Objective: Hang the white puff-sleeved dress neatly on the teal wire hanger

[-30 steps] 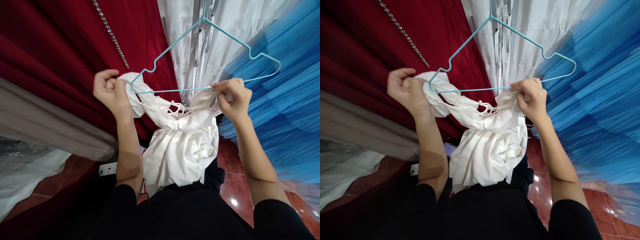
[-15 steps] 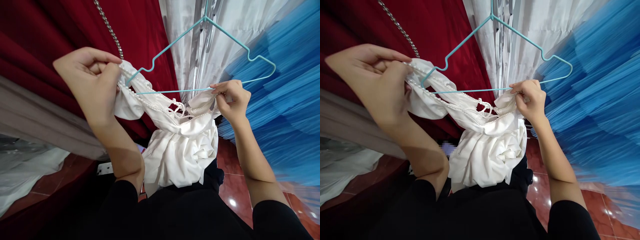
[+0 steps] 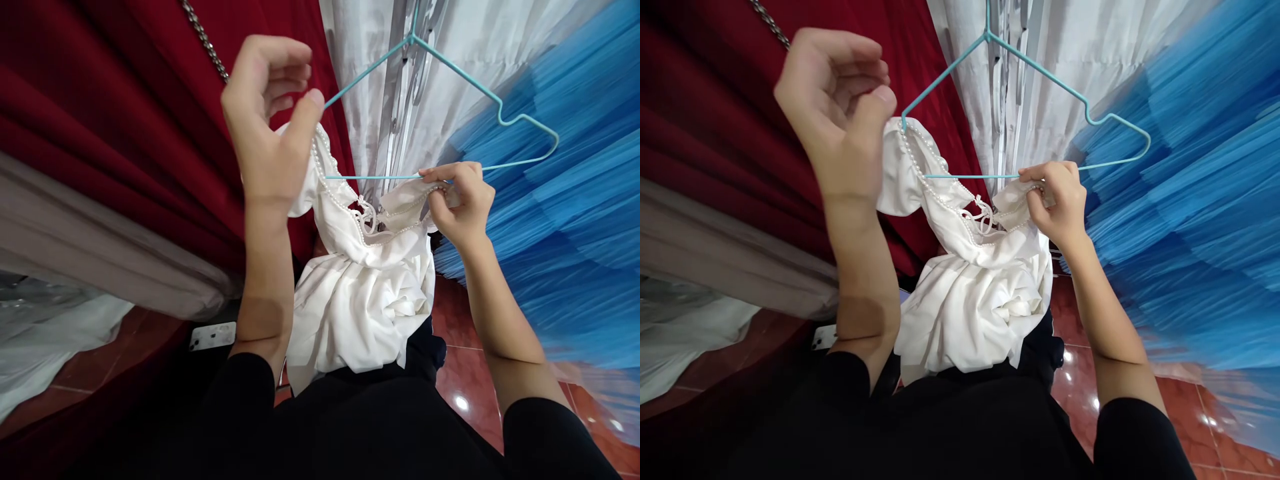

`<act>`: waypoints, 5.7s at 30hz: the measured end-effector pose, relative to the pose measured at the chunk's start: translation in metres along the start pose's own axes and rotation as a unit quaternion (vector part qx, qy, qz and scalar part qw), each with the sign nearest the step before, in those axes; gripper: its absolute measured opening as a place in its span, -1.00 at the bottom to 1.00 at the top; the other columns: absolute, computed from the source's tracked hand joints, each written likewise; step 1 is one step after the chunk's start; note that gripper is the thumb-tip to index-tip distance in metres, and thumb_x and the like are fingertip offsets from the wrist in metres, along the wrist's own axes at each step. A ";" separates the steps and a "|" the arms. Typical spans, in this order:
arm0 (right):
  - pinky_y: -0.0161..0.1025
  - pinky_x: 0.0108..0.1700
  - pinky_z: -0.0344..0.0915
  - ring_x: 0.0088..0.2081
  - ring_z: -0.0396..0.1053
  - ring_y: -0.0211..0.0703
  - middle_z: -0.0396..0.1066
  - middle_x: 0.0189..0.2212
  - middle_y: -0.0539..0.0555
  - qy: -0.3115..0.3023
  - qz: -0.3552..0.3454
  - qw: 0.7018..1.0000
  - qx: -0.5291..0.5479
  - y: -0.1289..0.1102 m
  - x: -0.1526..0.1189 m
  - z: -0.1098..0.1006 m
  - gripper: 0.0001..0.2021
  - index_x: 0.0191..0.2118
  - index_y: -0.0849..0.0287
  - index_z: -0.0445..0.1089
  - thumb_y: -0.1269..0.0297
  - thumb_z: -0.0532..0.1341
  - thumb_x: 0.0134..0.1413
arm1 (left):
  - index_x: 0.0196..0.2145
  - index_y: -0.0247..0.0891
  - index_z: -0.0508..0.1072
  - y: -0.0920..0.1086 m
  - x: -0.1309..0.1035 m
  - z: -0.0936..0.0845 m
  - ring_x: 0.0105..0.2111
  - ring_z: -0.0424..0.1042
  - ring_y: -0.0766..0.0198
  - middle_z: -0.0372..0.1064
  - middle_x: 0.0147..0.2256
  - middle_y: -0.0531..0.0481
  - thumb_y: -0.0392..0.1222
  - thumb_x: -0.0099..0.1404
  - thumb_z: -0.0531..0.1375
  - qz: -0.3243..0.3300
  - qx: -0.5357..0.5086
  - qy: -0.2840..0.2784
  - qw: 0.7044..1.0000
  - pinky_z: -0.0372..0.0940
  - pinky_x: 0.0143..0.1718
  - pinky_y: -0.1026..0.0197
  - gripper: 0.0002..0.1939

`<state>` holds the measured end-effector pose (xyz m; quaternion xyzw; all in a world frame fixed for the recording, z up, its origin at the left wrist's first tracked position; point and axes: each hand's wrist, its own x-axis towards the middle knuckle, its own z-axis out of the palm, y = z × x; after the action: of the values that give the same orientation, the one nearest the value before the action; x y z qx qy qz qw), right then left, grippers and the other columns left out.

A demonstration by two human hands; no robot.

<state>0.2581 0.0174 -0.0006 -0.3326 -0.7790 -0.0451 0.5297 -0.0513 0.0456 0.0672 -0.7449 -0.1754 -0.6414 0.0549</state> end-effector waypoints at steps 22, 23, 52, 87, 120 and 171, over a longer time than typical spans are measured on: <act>-0.08 -0.36 0.09 -0.48 0.04 -0.22 0.25 -0.41 -0.03 0.321 0.066 0.943 -0.061 0.064 0.011 -0.096 -0.64 -0.39 -0.06 0.25 0.61 0.23 -0.24 | -0.19 -0.15 0.67 0.052 -0.058 0.068 -0.09 0.54 0.15 0.57 -0.15 -0.01 -0.55 0.42 0.10 -0.182 0.019 -0.137 0.973 0.43 -0.04 0.08 -0.59; -0.08 -0.35 0.08 -0.47 0.05 -0.21 0.25 -0.41 -0.04 0.306 0.066 0.948 -0.051 0.063 0.022 -0.099 -0.61 -0.40 -0.07 0.23 0.64 0.24 -0.24 | -0.20 -0.16 0.67 0.053 -0.058 0.070 -0.11 0.54 0.16 0.57 -0.16 -0.01 -0.55 0.42 0.10 -0.181 0.021 -0.137 0.974 0.43 -0.06 0.08 -0.60; 0.06 0.08 0.34 -0.06 0.53 0.03 0.59 -0.07 0.05 -0.032 -0.052 0.997 -0.042 -0.007 -0.005 0.038 -0.64 0.24 -0.05 0.38 0.28 0.16 0.40 | 0.01 -0.11 0.62 0.061 -0.065 0.071 0.06 0.54 0.09 0.57 0.02 -0.06 -0.39 0.55 0.13 -0.145 0.075 -0.088 0.983 0.46 0.18 -0.03 -0.69; 0.02 0.07 0.36 -0.05 0.57 -0.04 0.62 -0.08 0.01 -0.005 -0.057 0.998 0.006 -0.016 0.001 0.038 -0.71 0.06 -0.06 0.49 0.42 0.15 0.37 | -0.16 -0.09 0.73 0.074 -0.075 0.035 -0.01 0.65 0.05 0.70 -0.11 -0.01 -0.24 0.39 0.30 -0.254 0.047 -0.037 0.965 0.50 0.13 -0.01 -0.83; -0.32 -0.39 0.21 -0.45 0.42 -0.31 0.54 -0.50 0.00 0.198 0.143 0.948 -0.204 0.045 0.079 -0.074 -0.75 -0.43 0.28 0.56 0.77 0.30 -0.17 | -0.09 -0.14 0.64 0.046 -0.063 0.034 -0.13 0.52 0.07 0.64 -0.13 0.00 -0.33 0.53 0.15 -0.217 0.181 -0.180 0.942 0.27 0.15 -0.03 -0.75; 0.16 0.14 0.43 -0.11 0.56 0.02 0.65 -0.16 -0.02 0.070 0.012 0.997 -0.011 -0.008 -0.003 0.022 -0.78 -0.04 -0.07 0.44 0.39 0.25 0.26 | -0.18 -0.09 0.08 0.020 -0.148 0.006 -0.39 0.37 0.25 0.19 -0.37 0.08 0.27 0.48 0.14 -0.370 0.163 0.140 0.904 0.32 -0.32 0.11 -0.57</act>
<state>0.2362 0.0190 -0.0101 -0.3434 -0.7356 -0.0707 0.5796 -0.0564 0.0004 -0.0750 -0.5095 -0.5311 -0.6758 -0.0412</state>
